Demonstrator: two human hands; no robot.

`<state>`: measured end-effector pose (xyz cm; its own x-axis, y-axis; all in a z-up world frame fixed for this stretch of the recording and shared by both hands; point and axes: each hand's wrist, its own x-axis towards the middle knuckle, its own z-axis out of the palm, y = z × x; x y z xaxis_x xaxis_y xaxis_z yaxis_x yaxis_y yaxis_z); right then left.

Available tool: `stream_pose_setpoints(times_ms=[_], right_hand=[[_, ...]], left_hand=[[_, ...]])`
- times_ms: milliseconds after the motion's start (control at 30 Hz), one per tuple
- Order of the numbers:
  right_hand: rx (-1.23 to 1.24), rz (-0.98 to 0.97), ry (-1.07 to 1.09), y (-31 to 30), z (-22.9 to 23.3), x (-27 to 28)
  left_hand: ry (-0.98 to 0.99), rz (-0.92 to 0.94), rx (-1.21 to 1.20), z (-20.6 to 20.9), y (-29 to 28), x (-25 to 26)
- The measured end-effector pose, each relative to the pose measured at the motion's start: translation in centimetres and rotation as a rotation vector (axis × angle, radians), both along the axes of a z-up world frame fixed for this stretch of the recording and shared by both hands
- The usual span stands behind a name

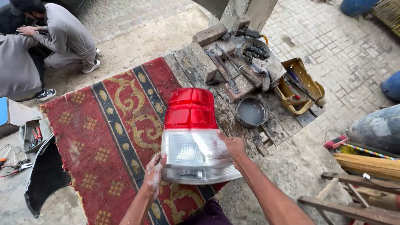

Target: The person scrubs a red and white car taillight with a small black sponge, focusing on the red section and then the clear section. The person repeatedly dips the sponge into a small metal bowl of liquid to wet it while cleaning the surface of the taillight on a patterned rug.

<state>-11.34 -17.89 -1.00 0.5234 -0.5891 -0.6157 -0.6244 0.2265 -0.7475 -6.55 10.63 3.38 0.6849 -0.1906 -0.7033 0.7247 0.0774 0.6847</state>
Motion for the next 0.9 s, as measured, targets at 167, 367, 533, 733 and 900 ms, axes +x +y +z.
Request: stream_pose_setpoints(times_ms=[167,367,533,733,900], right_hand=[[0.101,-0.011,-0.145,-0.8,5.1,1.8],[0.091,0.075,-0.368,-1.8,3.3,2.4],[0.095,0.097,-0.434,-1.1,2.7,3.1],[0.136,0.173,-0.554,1.0,10.7,4.4],[0.051,0.073,-0.718,-1.6,11.0,8.8]], left_hand=[[-0.016,-0.048,0.002,8.0,-1.9,1.7],[-0.317,-0.078,0.070,7.1,-2.0,6.0],[-0.475,-0.046,-0.001,7.2,-1.5,7.6],[-0.633,-0.218,0.069,8.2,-3.5,7.8],[-0.721,-0.308,0.314,5.3,-4.0,10.2]])
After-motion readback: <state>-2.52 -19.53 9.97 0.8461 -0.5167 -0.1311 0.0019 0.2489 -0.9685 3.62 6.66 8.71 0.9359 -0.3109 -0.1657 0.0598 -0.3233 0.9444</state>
